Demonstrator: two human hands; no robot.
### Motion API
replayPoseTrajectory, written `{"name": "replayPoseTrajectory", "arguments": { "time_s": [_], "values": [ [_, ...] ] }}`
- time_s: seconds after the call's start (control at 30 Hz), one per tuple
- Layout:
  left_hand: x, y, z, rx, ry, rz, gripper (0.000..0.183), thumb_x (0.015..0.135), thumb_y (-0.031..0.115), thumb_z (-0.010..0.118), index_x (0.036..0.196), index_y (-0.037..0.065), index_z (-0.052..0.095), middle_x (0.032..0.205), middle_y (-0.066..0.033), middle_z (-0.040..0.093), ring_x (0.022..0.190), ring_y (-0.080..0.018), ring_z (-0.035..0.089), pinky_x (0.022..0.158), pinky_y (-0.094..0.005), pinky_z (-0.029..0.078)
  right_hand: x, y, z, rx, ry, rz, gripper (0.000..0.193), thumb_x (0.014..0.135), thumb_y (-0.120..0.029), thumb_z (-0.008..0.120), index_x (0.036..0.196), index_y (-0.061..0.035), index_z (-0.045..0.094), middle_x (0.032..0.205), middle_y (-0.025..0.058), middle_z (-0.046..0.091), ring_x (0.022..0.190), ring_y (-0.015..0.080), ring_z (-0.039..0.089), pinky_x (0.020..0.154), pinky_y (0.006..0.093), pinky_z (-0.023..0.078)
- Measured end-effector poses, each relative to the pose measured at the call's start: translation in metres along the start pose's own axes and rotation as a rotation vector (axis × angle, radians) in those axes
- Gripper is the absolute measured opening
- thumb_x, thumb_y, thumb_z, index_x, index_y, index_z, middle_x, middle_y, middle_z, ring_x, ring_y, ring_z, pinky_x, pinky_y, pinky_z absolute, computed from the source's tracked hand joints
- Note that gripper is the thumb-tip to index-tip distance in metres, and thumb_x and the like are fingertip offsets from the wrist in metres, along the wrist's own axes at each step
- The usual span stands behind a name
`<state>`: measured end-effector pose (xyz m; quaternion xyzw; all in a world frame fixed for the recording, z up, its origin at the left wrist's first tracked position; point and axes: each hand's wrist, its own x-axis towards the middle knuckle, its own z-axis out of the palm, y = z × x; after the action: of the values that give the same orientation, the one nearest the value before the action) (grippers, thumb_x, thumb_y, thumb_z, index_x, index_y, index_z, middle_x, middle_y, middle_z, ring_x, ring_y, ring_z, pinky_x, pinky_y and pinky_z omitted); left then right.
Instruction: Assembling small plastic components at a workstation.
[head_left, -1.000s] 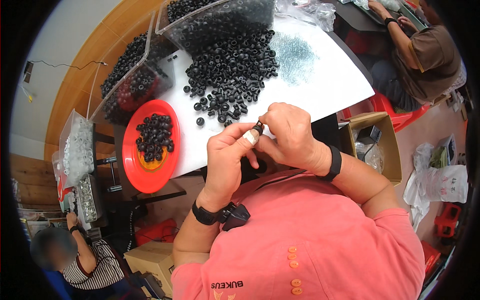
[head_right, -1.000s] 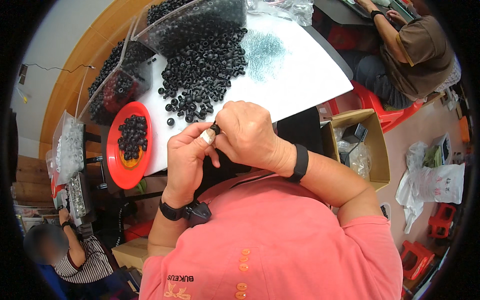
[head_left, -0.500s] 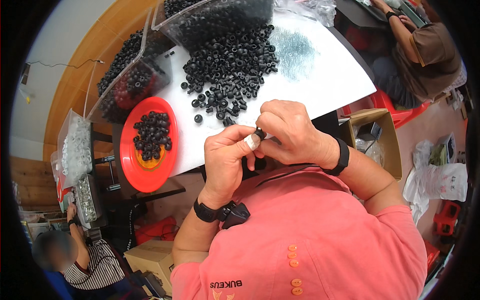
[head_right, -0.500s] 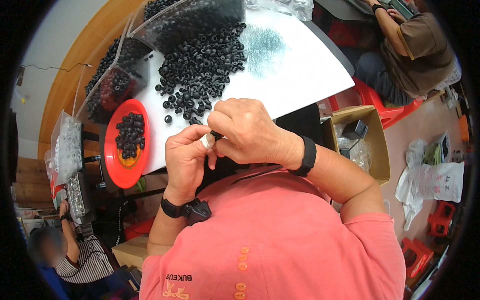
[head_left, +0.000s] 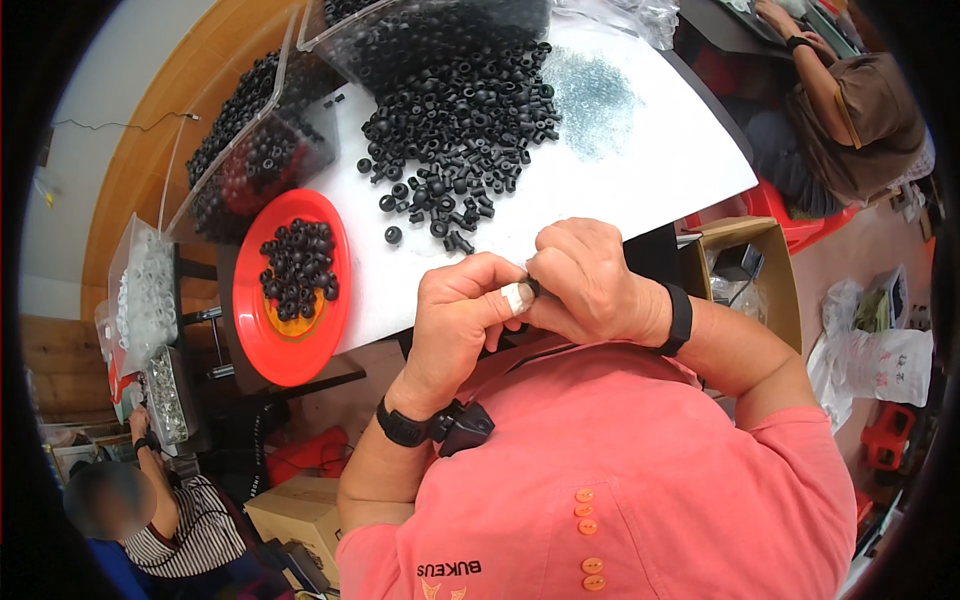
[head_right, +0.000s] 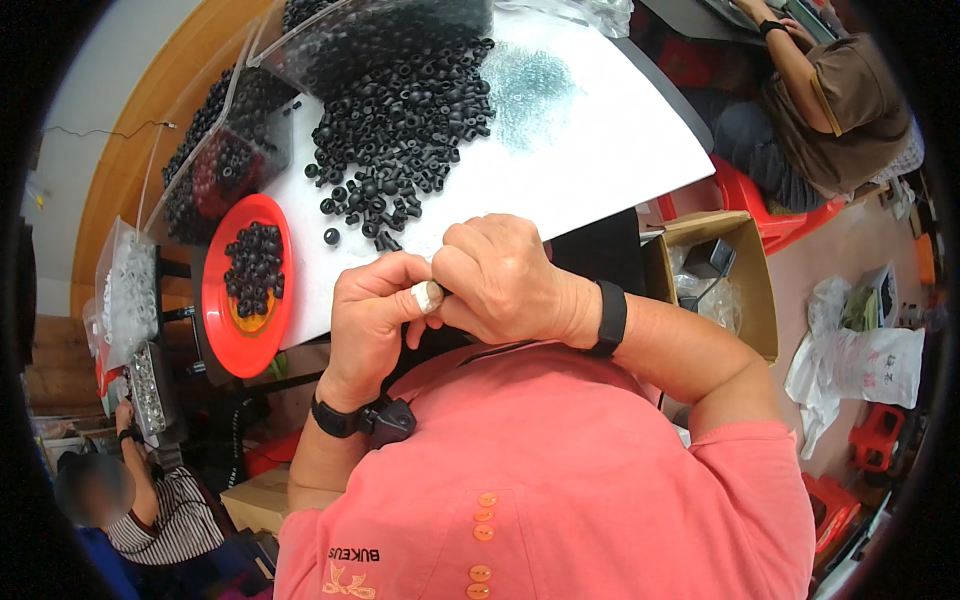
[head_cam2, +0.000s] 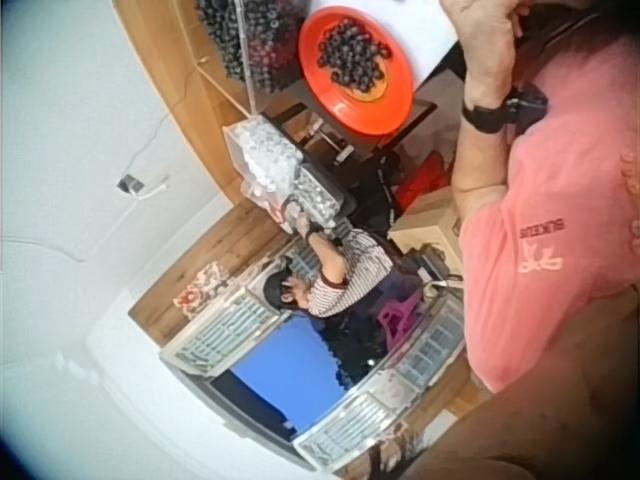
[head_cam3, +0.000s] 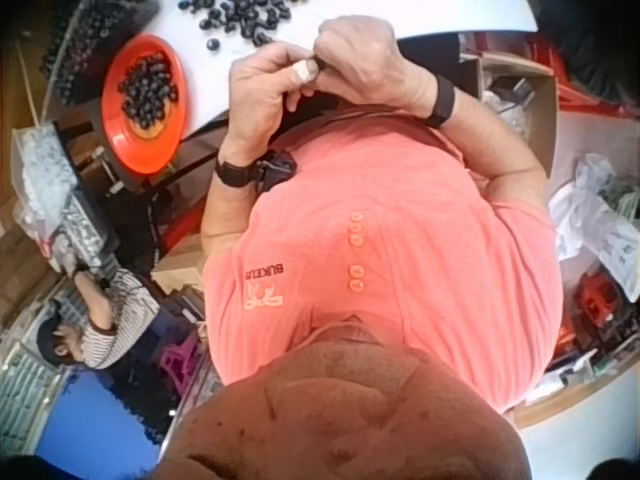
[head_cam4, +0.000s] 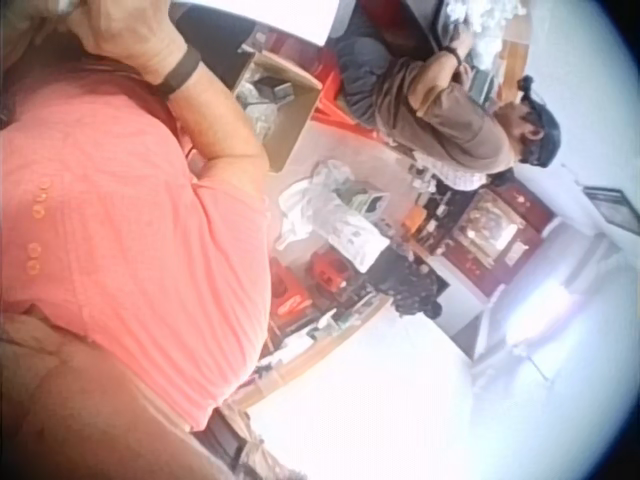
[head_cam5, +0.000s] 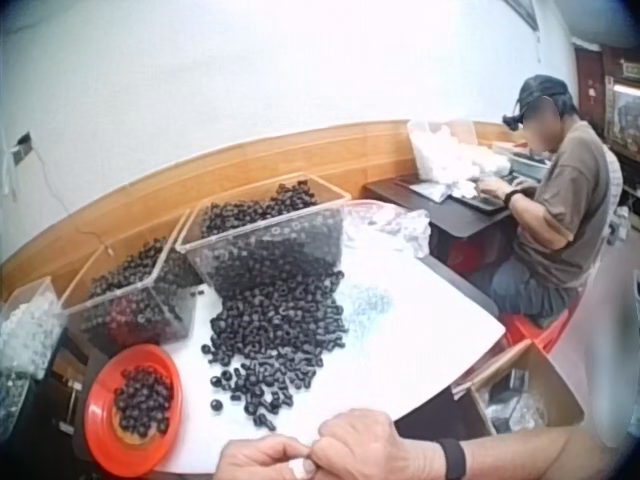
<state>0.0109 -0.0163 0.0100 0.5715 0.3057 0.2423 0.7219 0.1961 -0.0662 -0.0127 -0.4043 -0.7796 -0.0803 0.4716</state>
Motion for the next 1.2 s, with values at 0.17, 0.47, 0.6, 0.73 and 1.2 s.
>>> {"name": "replayPoseTrajectory", "arguments": {
  "time_s": [0.17,0.47,0.6,0.73,1.2],
  "values": [
    [0.002,0.008,0.010,0.122,0.019,-0.016,0.010,0.095,0.008,0.065,0.095,-0.001,0.069,0.074,-0.0018,0.065,0.060,-0.0030,0.052,0.047,-0.0193,0.039,-0.001,0.005,0.000,-0.034,0.032,-0.007,0.033,0.064,-0.013,0.077,0.074,-0.0083,0.046,0.066,0.0073,0.043,0.052,0.0244,0.049,0.047,0.0382,0.039],
    [0.000,0.005,0.005,0.018,0.004,-0.029,0.010,0.094,0.008,0.066,0.091,0.000,0.070,0.073,-0.0012,0.065,0.058,-0.0027,0.051,0.046,-0.0180,0.038,0.000,-0.003,-0.001,0.029,-0.004,0.051,0.034,0.064,-0.014,0.078,0.075,-0.0079,0.046,0.064,0.0065,0.045,0.049,0.0252,0.050,0.046,0.0382,0.039],
    [-0.004,0.003,0.000,0.058,-0.017,-0.077,0.009,0.094,0.007,0.066,0.094,-0.001,0.070,0.073,-0.0028,0.065,0.058,-0.0057,0.052,0.050,-0.0219,0.041,0.007,-0.010,-0.008,-0.007,-0.123,0.088,0.032,0.067,-0.017,0.078,0.075,-0.0077,0.048,0.065,0.0077,0.051,0.052,0.0269,0.057,0.047,0.0387,0.044],
    [-0.001,-0.004,-0.003,0.563,0.192,0.491,0.013,0.086,-0.002,0.067,0.099,-0.001,0.070,0.081,-0.0089,0.064,0.070,-0.0194,0.057,0.063,-0.0313,0.046,0.023,0.003,-0.022,-0.201,-0.456,0.380,0.026,0.068,-0.020,0.078,0.078,-0.0057,0.059,0.071,0.0138,0.065,0.060,0.0328,0.067,0.053,0.0427,0.051],
    [0.026,-0.013,0.012,0.974,0.175,0.758,0.023,0.079,-0.010,0.060,0.100,0.000,0.064,0.099,-0.0111,0.062,0.091,-0.0317,0.053,0.078,-0.0399,0.046,0.048,0.019,-0.022,-0.137,-0.566,0.562,0.021,0.064,-0.013,0.080,0.071,-0.0008,0.065,0.064,0.0164,0.064,0.064,0.0357,0.065,0.057,0.0440,0.048]
  ]
}}
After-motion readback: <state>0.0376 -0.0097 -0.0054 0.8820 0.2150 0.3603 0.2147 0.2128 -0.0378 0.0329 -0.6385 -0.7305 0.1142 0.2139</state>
